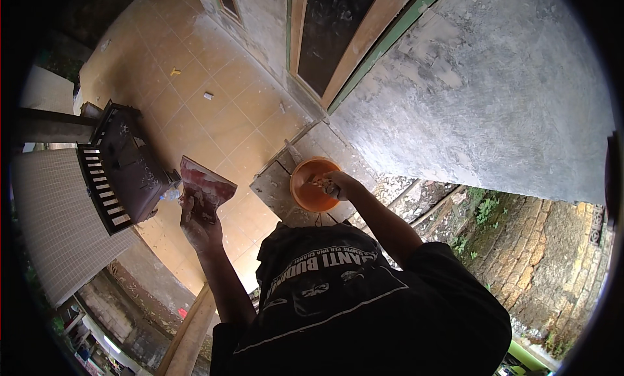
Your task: The person applies wall putty to a concrete wall using a spreader and a putty knife.
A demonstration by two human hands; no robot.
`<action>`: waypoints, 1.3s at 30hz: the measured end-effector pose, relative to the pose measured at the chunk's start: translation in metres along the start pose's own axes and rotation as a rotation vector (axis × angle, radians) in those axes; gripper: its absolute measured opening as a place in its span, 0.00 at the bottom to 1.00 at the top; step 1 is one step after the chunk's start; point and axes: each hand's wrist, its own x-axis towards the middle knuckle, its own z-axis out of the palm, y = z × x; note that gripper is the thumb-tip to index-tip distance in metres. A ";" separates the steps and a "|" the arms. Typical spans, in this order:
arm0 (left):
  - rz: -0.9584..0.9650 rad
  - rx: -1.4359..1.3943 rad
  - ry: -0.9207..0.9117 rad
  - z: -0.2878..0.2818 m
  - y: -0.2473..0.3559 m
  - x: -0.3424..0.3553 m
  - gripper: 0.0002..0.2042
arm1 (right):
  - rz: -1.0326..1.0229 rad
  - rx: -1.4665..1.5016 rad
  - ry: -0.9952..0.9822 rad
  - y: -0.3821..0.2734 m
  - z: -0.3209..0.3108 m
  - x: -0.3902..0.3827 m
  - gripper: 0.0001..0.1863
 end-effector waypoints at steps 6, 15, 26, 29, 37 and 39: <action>-0.001 0.042 -0.069 0.009 0.003 0.000 0.16 | -1.104 -1.543 0.592 0.025 0.013 -0.011 0.14; -0.030 -0.044 -0.361 -0.001 0.009 -0.001 0.14 | -1.044 -1.826 0.419 0.030 0.025 -0.022 0.11; -0.028 -0.002 -0.257 0.003 0.012 -0.013 0.10 | -1.081 -2.032 0.374 0.044 0.012 0.008 0.08; 0.015 0.018 -0.061 0.025 0.007 -0.013 0.09 | -0.959 -1.996 0.269 0.025 -0.002 0.016 0.08; 0.021 0.029 0.033 0.046 0.005 -0.022 0.08 | -0.879 -1.738 0.432 0.027 0.030 -0.012 0.11; 0.023 0.031 0.106 0.051 0.002 -0.022 0.08 | -0.655 -1.814 0.411 0.026 0.020 -0.015 0.13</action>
